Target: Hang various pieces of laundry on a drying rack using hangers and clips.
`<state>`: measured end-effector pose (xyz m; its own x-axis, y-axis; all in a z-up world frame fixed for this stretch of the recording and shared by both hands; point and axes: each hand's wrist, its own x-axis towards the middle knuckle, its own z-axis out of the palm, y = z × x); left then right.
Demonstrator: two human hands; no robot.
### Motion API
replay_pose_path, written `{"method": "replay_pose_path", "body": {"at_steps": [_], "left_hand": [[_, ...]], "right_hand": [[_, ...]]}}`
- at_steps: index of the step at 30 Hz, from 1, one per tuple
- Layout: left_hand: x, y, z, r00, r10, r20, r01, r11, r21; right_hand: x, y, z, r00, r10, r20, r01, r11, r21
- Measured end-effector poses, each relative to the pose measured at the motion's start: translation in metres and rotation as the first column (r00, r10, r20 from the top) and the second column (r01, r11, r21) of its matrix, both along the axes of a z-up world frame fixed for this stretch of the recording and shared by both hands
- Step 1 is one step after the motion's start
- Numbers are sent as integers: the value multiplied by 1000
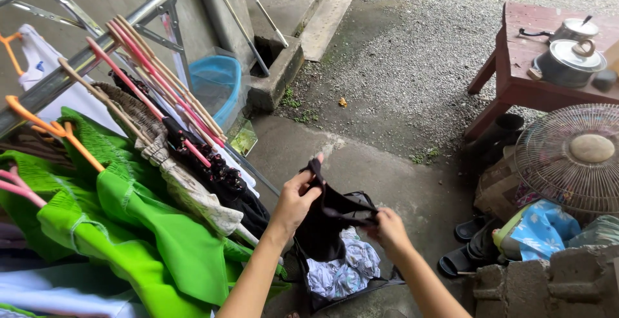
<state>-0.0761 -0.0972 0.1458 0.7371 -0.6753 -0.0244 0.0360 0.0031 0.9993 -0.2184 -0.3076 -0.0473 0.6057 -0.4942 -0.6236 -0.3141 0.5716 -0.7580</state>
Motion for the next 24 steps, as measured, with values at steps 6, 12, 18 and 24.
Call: {"method": "replay_pose_path", "body": {"at_steps": [6, 12, 18, 24], "left_hand": [[-15, 30, -24, 973, 191, -126, -188, 981, 38], [-29, 49, -63, 947, 321, -8, -308, 917, 253], [-26, 77, -82, 706, 510, -492, -497, 851, 168], [-22, 104, -92, 576, 575, -582, -524, 805, 277]], "right_hand": [[20, -43, 43, 950, 24, 311, 100, 920, -378], [51, -28, 137, 863, -125, 489, 196, 976, -98], [73, -17, 180, 751, 44, 659, 39, 993, -111], [83, -4, 220, 822, 277, 497, -27, 891, -452]]}}
